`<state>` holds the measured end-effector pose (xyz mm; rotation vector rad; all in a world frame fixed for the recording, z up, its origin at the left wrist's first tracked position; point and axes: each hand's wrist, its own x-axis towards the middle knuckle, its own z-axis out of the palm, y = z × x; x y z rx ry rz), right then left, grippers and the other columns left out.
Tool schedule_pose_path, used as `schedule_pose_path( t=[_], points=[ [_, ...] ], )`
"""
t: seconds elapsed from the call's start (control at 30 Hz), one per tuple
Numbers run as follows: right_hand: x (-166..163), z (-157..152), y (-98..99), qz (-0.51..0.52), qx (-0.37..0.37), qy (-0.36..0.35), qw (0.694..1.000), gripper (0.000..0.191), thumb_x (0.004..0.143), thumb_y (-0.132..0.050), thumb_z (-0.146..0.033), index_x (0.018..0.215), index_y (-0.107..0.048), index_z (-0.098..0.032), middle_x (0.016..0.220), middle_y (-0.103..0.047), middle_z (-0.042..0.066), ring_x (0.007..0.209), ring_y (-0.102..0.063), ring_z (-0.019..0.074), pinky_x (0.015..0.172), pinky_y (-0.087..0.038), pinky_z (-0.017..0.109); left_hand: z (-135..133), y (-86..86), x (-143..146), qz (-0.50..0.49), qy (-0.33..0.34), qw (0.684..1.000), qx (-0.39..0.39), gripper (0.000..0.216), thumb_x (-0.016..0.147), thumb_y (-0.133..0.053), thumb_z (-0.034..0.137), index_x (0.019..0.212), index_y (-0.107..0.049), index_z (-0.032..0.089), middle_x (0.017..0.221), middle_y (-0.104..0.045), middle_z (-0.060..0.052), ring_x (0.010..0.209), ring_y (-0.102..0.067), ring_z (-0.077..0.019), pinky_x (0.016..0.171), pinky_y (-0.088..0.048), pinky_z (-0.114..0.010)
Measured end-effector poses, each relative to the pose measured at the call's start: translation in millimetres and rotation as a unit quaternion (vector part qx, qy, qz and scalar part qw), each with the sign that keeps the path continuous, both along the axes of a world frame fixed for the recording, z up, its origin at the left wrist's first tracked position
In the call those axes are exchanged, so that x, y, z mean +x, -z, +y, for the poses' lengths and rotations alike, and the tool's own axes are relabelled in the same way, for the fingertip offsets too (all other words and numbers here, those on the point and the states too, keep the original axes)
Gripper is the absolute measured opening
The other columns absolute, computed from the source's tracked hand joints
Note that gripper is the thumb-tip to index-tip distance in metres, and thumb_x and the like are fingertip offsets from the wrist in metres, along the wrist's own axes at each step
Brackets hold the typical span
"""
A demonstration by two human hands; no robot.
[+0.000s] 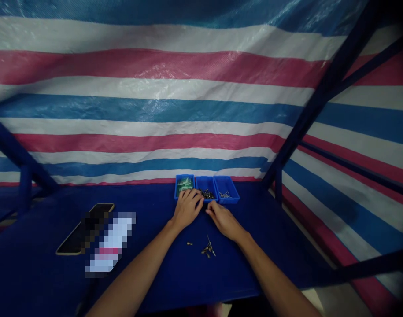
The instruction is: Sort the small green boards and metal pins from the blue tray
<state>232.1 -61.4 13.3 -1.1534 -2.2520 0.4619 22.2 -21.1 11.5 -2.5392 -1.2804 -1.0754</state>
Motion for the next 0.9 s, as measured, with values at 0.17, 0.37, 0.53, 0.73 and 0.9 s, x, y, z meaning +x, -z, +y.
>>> schedule_pose_path(
  t=[0.17, 0.37, 0.53, 0.73, 0.9],
  points=[
    [3, 5, 3.8, 0.087, 0.033, 0.003, 0.996, 0.024, 0.112, -0.038, -0.025, 0.122, -0.059, -0.024, 0.107, -0.068, 0.007, 0.099, -0.067, 0.0211, 0.091, -0.053, 0.035, 0, -1.1, 0, -0.001, 0.001, 1.0, -0.005, 0.023, 0.11, -0.048, 0.029, 0.105, -0.07, 0.024, 0.117, -0.07, -0.004, 0.106, -0.06, -0.0231, 0.095, -0.042, -0.044],
    [8, 6, 7.2, 0.135, 0.064, -0.008, 0.989, 0.047, 0.106, -0.033, -0.016, 0.144, -0.058, -0.025, 0.12, -0.069, 0.012, 0.107, -0.068, 0.0229, 0.093, -0.058, 0.04, -1, -1.4, 1, -0.008, 0.004, 1.0, -0.004, 0.025, 0.109, -0.048, 0.028, 0.105, -0.073, 0.024, 0.117, -0.07, -0.005, 0.107, -0.061, -0.0236, 0.095, -0.042, -0.045],
    [6, 14, 16.1, 0.218, 0.036, 0.072, 0.973, 0.03, 0.11, -0.039, -0.032, 0.124, -0.063, -0.022, 0.102, -0.073, 0.01, 0.084, -0.072, 0.021, 0.077, -0.062, 0.036, -1, -1.7, 1, -0.004, 0.001, 1.0, -0.006, 0.026, 0.11, -0.047, 0.029, 0.105, -0.072, 0.024, 0.116, -0.07, -0.005, 0.106, -0.06, -0.0235, 0.096, -0.042, -0.044],
    [5, 16, 17.3, 0.216, 0.012, 0.111, 0.97, 0.027, 0.112, -0.04, -0.046, 0.114, -0.056, -0.025, 0.089, -0.072, 0.004, 0.071, -0.068, 0.0177, 0.069, -0.058, 0.031, 0, -0.8, 1, -0.007, 0.003, 1.0, -0.004, 0.025, 0.11, -0.047, 0.029, 0.105, -0.072, 0.024, 0.116, -0.07, -0.005, 0.106, -0.061, -0.0233, 0.096, -0.042, -0.044],
    [7, 10, 9.4, 0.187, 0.016, 0.124, 0.974, 0.022, 0.111, -0.042, -0.043, 0.11, -0.055, -0.025, 0.09, -0.071, 0.003, 0.071, -0.068, 0.0176, 0.072, -0.056, 0.03, 0, -1.0, 0, -0.008, 0.006, 1.0, -0.006, 0.025, 0.11, -0.047, 0.029, 0.105, -0.071, 0.024, 0.117, -0.07, -0.005, 0.107, -0.061, -0.0234, 0.096, -0.042, -0.044]
  ],
)
